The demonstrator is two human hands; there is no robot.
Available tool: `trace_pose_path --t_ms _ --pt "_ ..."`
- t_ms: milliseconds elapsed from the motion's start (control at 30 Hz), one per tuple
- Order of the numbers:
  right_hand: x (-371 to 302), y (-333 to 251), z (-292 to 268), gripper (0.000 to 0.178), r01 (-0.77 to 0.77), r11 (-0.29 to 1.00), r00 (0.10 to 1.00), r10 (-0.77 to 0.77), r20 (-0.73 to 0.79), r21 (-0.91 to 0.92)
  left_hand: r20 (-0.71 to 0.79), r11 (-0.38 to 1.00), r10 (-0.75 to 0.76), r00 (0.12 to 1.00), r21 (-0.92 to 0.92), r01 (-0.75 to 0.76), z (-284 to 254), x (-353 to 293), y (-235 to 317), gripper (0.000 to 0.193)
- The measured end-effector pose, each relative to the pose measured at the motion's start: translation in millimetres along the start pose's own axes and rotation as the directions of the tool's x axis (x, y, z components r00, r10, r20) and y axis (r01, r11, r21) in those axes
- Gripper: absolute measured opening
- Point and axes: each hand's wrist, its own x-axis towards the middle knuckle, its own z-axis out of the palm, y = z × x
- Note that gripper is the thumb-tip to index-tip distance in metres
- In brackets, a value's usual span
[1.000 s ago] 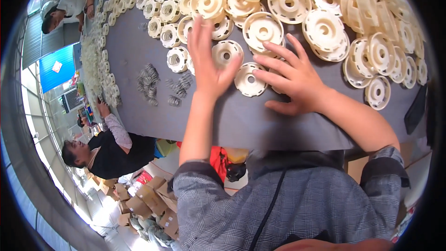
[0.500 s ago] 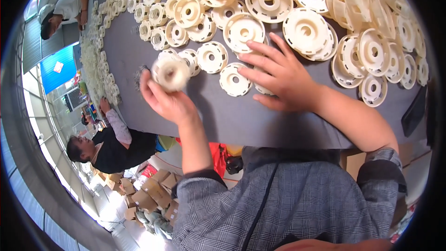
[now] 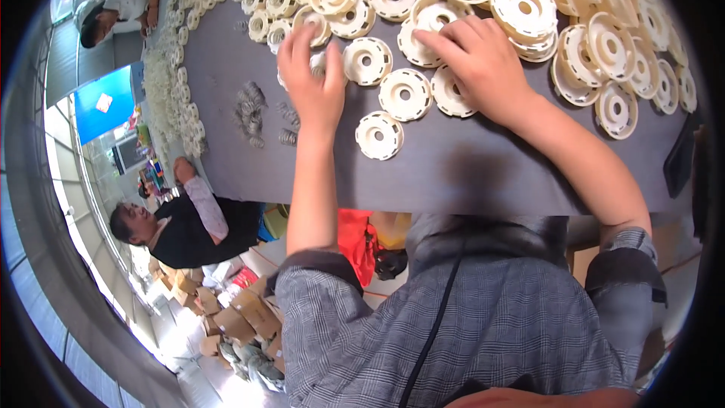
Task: The person dumps plastic components from a cardboard box onto a table, arranges them across the surface, inserts metal springs into the components by hand, and gathers the assembled parts together.
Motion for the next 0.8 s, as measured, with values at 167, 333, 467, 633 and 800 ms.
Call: trace_pose_path --t_ms 167,333,467,633,800 --pt "-10.7 -42.8 -68.7 0.032 -0.016 0.958 0.996 0.039 -0.074 0.285 0.077 0.975 0.205 0.976 0.068 -0.211 23.4 51.7 -40.3 0.025" --pt "-82.0 -13.3 -109.2 0.027 -0.798 -0.164 0.464 0.447 0.765 0.580 -0.045 0.943 0.309 0.950 -0.117 -0.312 -10.1 -19.3 34.3 0.020" --pt "-100.6 -15.1 -89.6 0.031 -0.717 0.328 0.651 0.630 0.423 0.615 0.386 0.892 0.442 0.810 -0.289 -0.348 -37.0 -101.6 95.9 0.025" --pt "-73.4 -22.4 -71.2 0.039 -0.271 0.961 0.949 0.256 0.184 0.063 0.422 0.914 0.362 0.831 -0.335 -0.228 -29.0 -127.4 99.1 0.025" --pt "-59.1 -18.9 -57.4 0.050 0.057 0.974 0.985 -0.091 0.145 0.219 0.516 0.419 -0.468 0.718 -0.586 0.694 -24.2 -108.2 103.5 0.018"
